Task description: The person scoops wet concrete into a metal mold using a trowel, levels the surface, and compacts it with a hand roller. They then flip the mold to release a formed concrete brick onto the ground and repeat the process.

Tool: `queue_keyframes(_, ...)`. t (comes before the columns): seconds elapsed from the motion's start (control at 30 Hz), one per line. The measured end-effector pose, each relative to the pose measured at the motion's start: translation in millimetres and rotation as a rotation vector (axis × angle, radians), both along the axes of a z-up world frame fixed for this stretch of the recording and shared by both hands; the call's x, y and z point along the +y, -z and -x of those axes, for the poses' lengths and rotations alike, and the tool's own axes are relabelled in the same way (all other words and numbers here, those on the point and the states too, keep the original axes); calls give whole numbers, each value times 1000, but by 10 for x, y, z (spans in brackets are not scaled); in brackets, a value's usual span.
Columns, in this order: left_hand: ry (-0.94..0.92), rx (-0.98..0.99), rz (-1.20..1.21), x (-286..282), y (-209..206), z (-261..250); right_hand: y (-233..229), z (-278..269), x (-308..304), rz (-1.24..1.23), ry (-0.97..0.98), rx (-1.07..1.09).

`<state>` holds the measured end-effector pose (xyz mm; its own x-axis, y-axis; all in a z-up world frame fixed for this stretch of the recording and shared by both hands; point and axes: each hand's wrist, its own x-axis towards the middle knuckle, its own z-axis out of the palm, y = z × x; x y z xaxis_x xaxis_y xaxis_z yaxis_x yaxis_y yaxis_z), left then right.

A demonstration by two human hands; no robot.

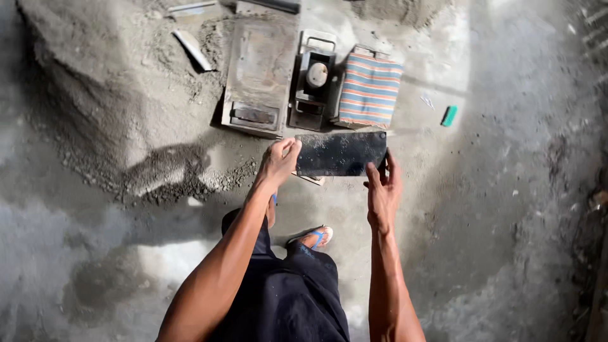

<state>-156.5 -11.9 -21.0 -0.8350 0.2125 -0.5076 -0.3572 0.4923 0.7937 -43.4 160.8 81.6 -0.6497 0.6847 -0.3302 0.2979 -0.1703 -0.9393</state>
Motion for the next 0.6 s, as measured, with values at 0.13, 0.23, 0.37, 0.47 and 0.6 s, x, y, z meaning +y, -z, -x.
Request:
queue_keyframes(0.13, -302, -66, 0, -272, 121, 644, 374, 1102, 163, -413, -329, -100)
queue_keyframes(0.23, -437, -148, -36, -491, -287, 1009, 425, 1813, 42, -568, -484, -142)
queue_keyframes(0.37, -515, -205, -98, -557, -542, 1651, 519, 2721, 72, -733, -653, -232)
queue_keyframes(0.47, -611, -56, -67, -347, 32, 2095, 255, 3317, 51, -787, -760, -238)
queue_keyframes(0.6, -520, -105, 154, -331, 37, 2608, 353, 4105, 237, -886, -851, -183)
